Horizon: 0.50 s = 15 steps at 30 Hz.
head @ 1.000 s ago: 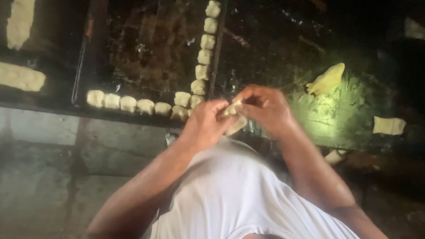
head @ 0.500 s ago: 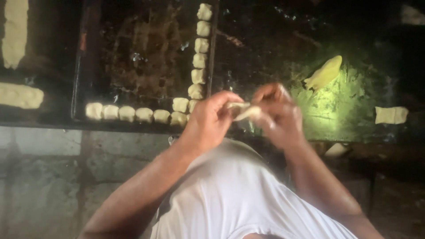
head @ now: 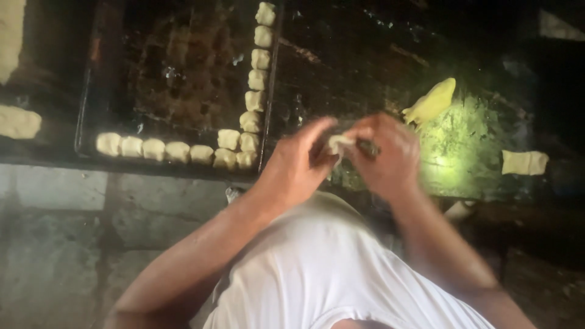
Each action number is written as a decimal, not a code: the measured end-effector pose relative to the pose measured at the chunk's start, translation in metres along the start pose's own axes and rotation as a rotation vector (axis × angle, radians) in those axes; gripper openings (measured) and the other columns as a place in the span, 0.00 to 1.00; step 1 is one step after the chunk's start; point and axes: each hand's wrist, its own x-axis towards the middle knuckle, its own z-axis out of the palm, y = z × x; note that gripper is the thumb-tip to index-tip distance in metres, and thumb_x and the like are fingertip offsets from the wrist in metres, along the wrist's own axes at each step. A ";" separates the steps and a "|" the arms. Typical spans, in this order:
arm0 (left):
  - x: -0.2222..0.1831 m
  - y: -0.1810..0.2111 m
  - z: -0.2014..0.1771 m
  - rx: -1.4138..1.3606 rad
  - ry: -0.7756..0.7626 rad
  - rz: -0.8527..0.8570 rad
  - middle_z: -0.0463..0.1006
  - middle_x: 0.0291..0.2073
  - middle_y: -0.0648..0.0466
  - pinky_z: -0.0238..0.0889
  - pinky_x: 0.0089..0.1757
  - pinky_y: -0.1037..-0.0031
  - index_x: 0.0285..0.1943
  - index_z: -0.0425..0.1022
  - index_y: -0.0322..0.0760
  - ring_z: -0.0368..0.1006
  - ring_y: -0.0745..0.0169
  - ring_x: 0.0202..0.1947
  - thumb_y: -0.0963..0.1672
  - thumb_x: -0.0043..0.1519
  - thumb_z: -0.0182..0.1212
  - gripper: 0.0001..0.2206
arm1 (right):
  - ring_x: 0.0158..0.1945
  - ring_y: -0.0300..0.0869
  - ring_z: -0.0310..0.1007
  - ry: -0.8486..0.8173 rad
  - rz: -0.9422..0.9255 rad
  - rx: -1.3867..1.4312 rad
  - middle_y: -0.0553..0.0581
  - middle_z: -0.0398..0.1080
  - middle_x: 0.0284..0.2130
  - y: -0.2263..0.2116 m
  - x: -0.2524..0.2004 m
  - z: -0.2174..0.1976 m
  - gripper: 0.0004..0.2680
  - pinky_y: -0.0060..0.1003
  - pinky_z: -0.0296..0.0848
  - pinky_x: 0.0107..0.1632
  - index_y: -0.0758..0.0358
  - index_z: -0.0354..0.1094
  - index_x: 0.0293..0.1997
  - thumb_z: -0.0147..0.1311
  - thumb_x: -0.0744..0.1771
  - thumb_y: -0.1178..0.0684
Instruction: Shaping, folding, and arranging small pieces of dough on a baking tray.
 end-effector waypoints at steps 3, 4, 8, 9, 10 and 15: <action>-0.001 -0.013 0.014 0.004 -0.010 -0.122 0.83 0.40 0.50 0.76 0.37 0.76 0.57 0.76 0.33 0.82 0.68 0.36 0.39 0.63 0.62 0.13 | 0.43 0.44 0.79 0.235 -0.302 -0.019 0.54 0.78 0.42 0.021 -0.031 0.029 0.07 0.35 0.78 0.42 0.57 0.77 0.44 0.69 0.65 0.56; -0.001 -0.019 0.018 0.007 -0.001 -0.127 0.83 0.40 0.50 0.76 0.37 0.76 0.57 0.76 0.33 0.82 0.68 0.36 0.39 0.63 0.62 0.13 | 0.43 0.44 0.79 0.232 -0.309 -0.011 0.54 0.78 0.42 0.014 -0.028 0.025 0.07 0.35 0.78 0.42 0.57 0.77 0.44 0.69 0.65 0.56; 0.003 -0.030 0.034 -0.480 0.079 -0.330 0.83 0.45 0.48 0.76 0.42 0.76 0.61 0.75 0.29 0.80 0.68 0.41 0.37 0.63 0.57 0.16 | 0.43 0.51 0.75 0.237 -0.408 0.022 0.61 0.73 0.42 0.011 -0.024 0.016 0.13 0.41 0.77 0.43 0.60 0.76 0.44 0.70 0.60 0.51; 0.004 -0.030 0.035 -0.655 0.085 -0.385 0.83 0.45 0.47 0.75 0.44 0.76 0.62 0.75 0.28 0.80 0.67 0.42 0.36 0.62 0.58 0.17 | 0.42 0.52 0.74 0.233 -0.436 0.007 0.64 0.71 0.41 0.016 -0.025 0.016 0.14 0.42 0.76 0.42 0.61 0.77 0.44 0.70 0.59 0.50; 0.006 -0.028 0.037 -0.656 0.086 -0.386 0.83 0.45 0.47 0.75 0.44 0.76 0.62 0.75 0.28 0.80 0.67 0.42 0.36 0.62 0.58 0.17 | 0.42 0.52 0.74 0.231 -0.437 0.008 0.64 0.71 0.41 0.030 -0.030 0.022 0.14 0.42 0.76 0.42 0.61 0.77 0.44 0.70 0.59 0.50; 0.010 -0.015 0.034 -0.461 0.161 -0.409 0.84 0.42 0.51 0.76 0.39 0.78 0.61 0.76 0.31 0.80 0.69 0.38 0.40 0.63 0.61 0.16 | 0.46 0.47 0.78 0.235 -0.580 0.028 0.58 0.75 0.45 0.046 -0.026 0.020 0.09 0.43 0.79 0.47 0.62 0.75 0.47 0.68 0.64 0.61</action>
